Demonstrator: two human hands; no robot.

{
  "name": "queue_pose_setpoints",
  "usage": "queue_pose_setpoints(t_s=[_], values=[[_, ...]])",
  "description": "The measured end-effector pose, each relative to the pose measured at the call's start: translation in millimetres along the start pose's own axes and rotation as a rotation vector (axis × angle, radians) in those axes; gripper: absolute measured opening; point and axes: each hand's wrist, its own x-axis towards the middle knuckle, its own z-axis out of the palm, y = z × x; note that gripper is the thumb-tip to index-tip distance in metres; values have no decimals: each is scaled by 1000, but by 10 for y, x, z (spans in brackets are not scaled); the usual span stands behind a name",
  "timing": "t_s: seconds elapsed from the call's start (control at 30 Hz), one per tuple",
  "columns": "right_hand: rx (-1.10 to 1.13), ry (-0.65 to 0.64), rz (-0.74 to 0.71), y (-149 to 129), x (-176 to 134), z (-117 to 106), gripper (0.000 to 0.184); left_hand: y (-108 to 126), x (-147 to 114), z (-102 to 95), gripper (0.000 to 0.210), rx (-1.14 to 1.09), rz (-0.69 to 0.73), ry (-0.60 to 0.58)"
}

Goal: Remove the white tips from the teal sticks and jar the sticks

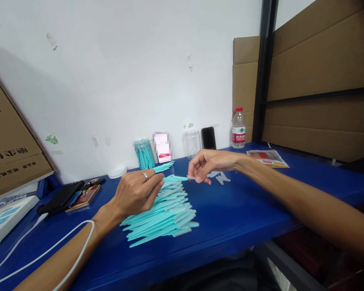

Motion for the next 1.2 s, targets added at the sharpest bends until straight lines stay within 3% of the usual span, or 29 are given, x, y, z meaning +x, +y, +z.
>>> queue_pose_setpoints(t_s=[0.17,0.43,1.2], values=[[2,34,-17,-7,-14,-33,25,12,15,-10,13,-15,6,-7],[-36,-103,30,-7,-27,-31,25,11,13,2,12,-11,1,-18],[-4,-113,56,21,6,-13,26,9,8,12,12,18,49,-27]])
